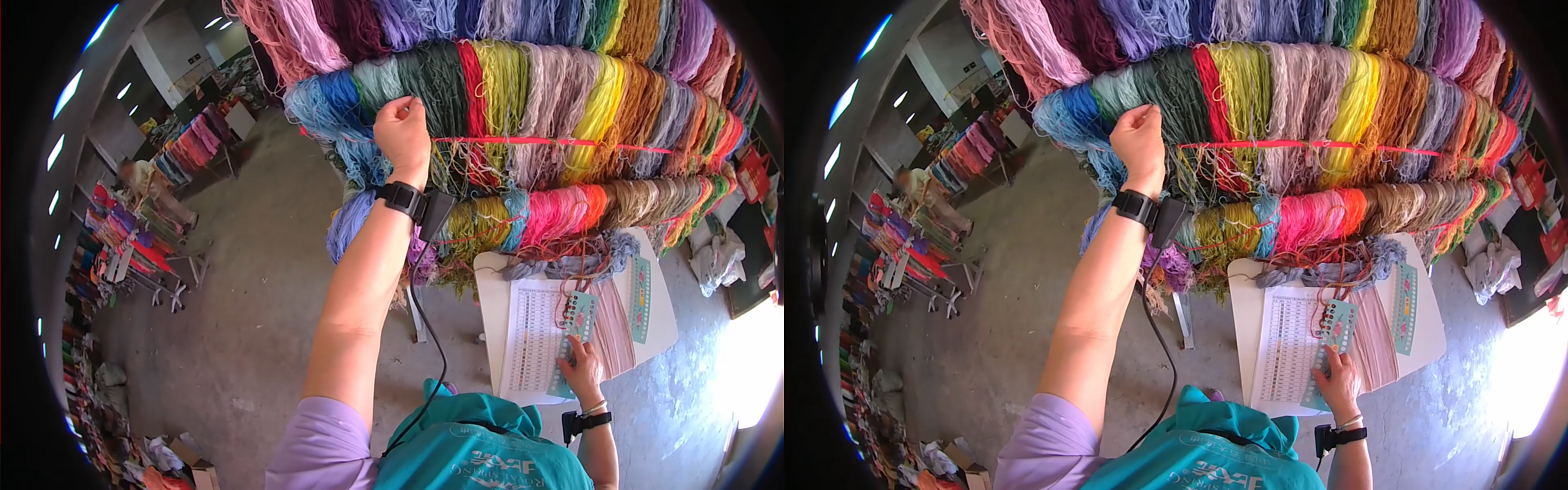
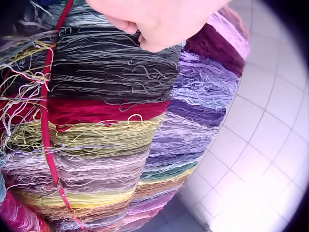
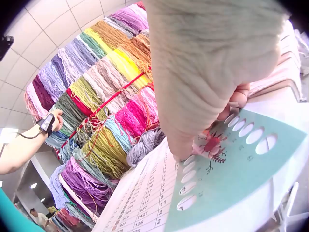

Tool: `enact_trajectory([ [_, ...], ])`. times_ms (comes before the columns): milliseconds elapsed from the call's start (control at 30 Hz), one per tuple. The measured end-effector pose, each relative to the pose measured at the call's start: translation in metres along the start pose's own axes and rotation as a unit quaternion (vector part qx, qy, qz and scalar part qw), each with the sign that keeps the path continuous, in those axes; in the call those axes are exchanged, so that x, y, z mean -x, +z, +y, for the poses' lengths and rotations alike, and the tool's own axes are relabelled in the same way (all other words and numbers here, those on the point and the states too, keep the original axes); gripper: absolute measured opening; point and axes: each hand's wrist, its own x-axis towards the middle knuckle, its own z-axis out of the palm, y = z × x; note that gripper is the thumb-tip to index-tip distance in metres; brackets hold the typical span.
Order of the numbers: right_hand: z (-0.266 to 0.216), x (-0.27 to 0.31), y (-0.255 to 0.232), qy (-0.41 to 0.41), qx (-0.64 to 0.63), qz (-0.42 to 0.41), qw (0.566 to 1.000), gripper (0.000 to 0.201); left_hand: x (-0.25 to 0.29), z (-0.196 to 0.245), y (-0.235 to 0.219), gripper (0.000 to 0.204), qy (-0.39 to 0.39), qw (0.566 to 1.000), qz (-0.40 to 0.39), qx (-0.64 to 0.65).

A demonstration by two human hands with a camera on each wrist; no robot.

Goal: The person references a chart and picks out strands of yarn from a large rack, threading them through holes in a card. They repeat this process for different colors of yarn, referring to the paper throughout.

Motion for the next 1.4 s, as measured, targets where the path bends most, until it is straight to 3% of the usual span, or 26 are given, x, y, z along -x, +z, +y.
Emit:
enact_trajectory([
  [333,-0.002,0.001,-0.001,-0.001,0.006,-0.001,1.000,0.058,-0.001,0.010,-0.003,0.015,-0.044,0.998,-0.012,0.051],
  [533,-0.002,0.002,-0.001,-0.003,0.009,-0.012,1.000,0.058,0.018,0.010,-0.020,0.010,-0.009,0.990,-0.037,0.133],
  [633,0.002,0.002,0.000,-0.007,0.010,-0.013,1.000,0.058,0.039,0.044,-0.033,0.008,-0.088,0.960,-0.113,0.240],
  [733,0.004,0.000,-0.004,-0.007,0.007,-0.016,1.000,0.058,0.051,0.037,-0.041,0.009,-0.109,0.962,-0.162,0.191],
  [833,0.013,0.000,-0.004,-0.029,0.007,0.001,1.000,0.057,0.072,0.034,-0.056,0.010,-0.118,0.977,-0.140,0.111],
  [867,0.018,0.000,-0.003,-0.040,0.008,0.009,0.999,0.057,0.081,0.006,-0.068,0.013,-0.002,0.990,-0.136,-0.022],
  [933,0.024,-0.001,-0.007,-0.024,0.008,-0.014,1.000,0.058,0.124,0.001,-0.097,0.013,0.127,0.975,-0.142,-0.112],
  [967,0.027,-0.003,-0.009,-0.016,0.008,-0.027,0.999,0.059,0.150,0.002,-0.114,0.012,0.155,0.963,-0.161,-0.150],
  [1000,0.031,-0.004,-0.010,-0.023,0.009,-0.028,0.999,0.060,0.180,-0.012,-0.142,0.012,0.116,0.941,-0.216,-0.232],
  [1033,0.034,-0.005,-0.011,-0.030,0.010,-0.029,0.999,0.060,0.209,-0.024,-0.165,0.014,0.156,0.922,-0.251,-0.252],
  [1133,0.039,-0.005,-0.012,-0.061,-0.004,-0.034,0.998,0.061,0.286,-0.025,-0.253,0.009,0.107,0.791,-0.440,-0.412],
  [1200,0.036,-0.006,-0.014,-0.075,-0.010,-0.038,0.996,0.061,0.318,-0.016,-0.301,0.002,0.067,0.643,-0.584,-0.491],
  [1267,0.037,-0.006,-0.020,-0.082,-0.006,-0.051,0.995,0.061,0.382,-0.047,-0.384,0.008,0.032,0.545,-0.697,-0.465],
  [1300,0.043,-0.006,-0.022,-0.088,-0.008,-0.058,0.994,0.061,0.402,-0.033,-0.399,0.015,-0.034,0.389,-0.785,-0.481],
  [1333,0.050,-0.006,-0.024,-0.094,-0.010,-0.065,0.993,0.060,0.424,-0.023,-0.412,0.017,-0.133,0.337,-0.802,-0.475],
  [1400,0.059,-0.007,-0.028,-0.108,-0.019,-0.074,0.991,0.058,0.442,-0.018,-0.418,0.018,-0.195,0.367,-0.819,-0.396],
])
